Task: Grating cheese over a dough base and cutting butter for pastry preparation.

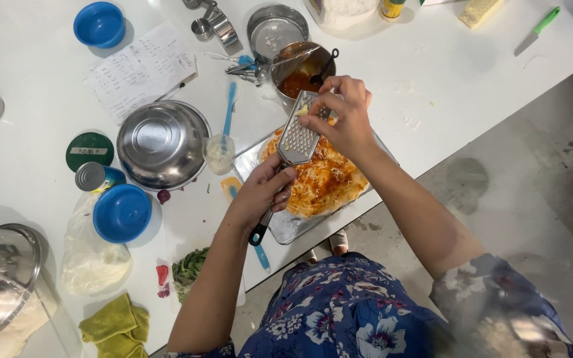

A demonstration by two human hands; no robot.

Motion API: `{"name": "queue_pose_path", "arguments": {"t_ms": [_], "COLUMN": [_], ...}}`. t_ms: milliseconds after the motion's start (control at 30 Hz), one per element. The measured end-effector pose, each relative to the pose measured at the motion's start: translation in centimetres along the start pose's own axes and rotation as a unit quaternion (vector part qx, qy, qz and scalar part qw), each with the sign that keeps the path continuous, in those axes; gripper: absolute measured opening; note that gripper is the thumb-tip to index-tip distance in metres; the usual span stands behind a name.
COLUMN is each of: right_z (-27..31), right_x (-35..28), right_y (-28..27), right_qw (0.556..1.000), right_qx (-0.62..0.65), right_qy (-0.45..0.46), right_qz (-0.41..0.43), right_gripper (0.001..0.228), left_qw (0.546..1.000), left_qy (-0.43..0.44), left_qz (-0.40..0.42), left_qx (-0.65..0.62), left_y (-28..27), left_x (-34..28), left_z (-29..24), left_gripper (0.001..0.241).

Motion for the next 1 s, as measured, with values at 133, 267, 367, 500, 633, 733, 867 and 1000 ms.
{"name": "queue_pose_path", "arguments": {"t_ms": [133, 267, 367, 500, 633, 733, 867, 1000], "right_z": [-1.4, -1.7, -1.7, 0.2, 3.5, 3.9, 3.4, 2.6], "right_x": [0.9, 1.8, 2.1, 1.7, 0.5, 0.3, -0.5, -1.5], "right_y": [1.5, 2.2, 2.8, 2.7, 3.4, 3.6, 4.8, 7.8], "right_qw": [1.0, 1.0, 0.999, 0.997, 0.999, 0.999, 0.998, 0.994], "right_qx": [0.008, -0.004, -0.016, -0.005, 0.02, 0.034, 0.058, 0.085], "right_qy": [-0.001, -0.008, 0.006, 0.04, -0.004, -0.016, -0.011, -0.003], "right_qz": [0.0, -0.009, -0.03, -0.062, -0.03, 0.003, 0.035, 0.07], "right_gripper": [0.029, 0.029, 0.029, 0.03, 0.029, 0.028, 0.027, 0.028], "left_qw": [1.0, 1.0, 0.999, 0.999, 0.999, 0.998, 0.998, 0.992], "left_qy": [0.012, 0.025, 0.019, 0.015, 0.022, 0.015, 0.006, -0.025], "left_qz": [-0.019, -0.018, -0.035, -0.031, -0.044, -0.062, -0.068, -0.121], "left_qx": [-0.002, 0.002, 0.011, 0.004, 0.01, 0.008, 0.007, 0.0], "left_y": [-1.3, -1.7, -2.3, -2.6, -3.4, -3.1, -3.3, -5.5], "left_x": [0.3, 0.5, 0.8, 1.6, 2.8, 2.3, 1.3, 0.1], "left_z": [0.2, -0.2, -0.1, -0.3, -0.9, -1.5, -0.5, 2.2], "left_gripper": [0.031, 0.029, 0.024, 0.022, 0.016, 0.015, 0.012, 0.013]}}
Point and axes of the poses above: each hand's wrist, its own x-axis towards the middle knuckle, its own y-axis out of the palm, z = x × y, the point moved 5 cm from there along x, towards the middle knuckle, and after that the axes turned 1 degree about -z, right-handed, at the moved point
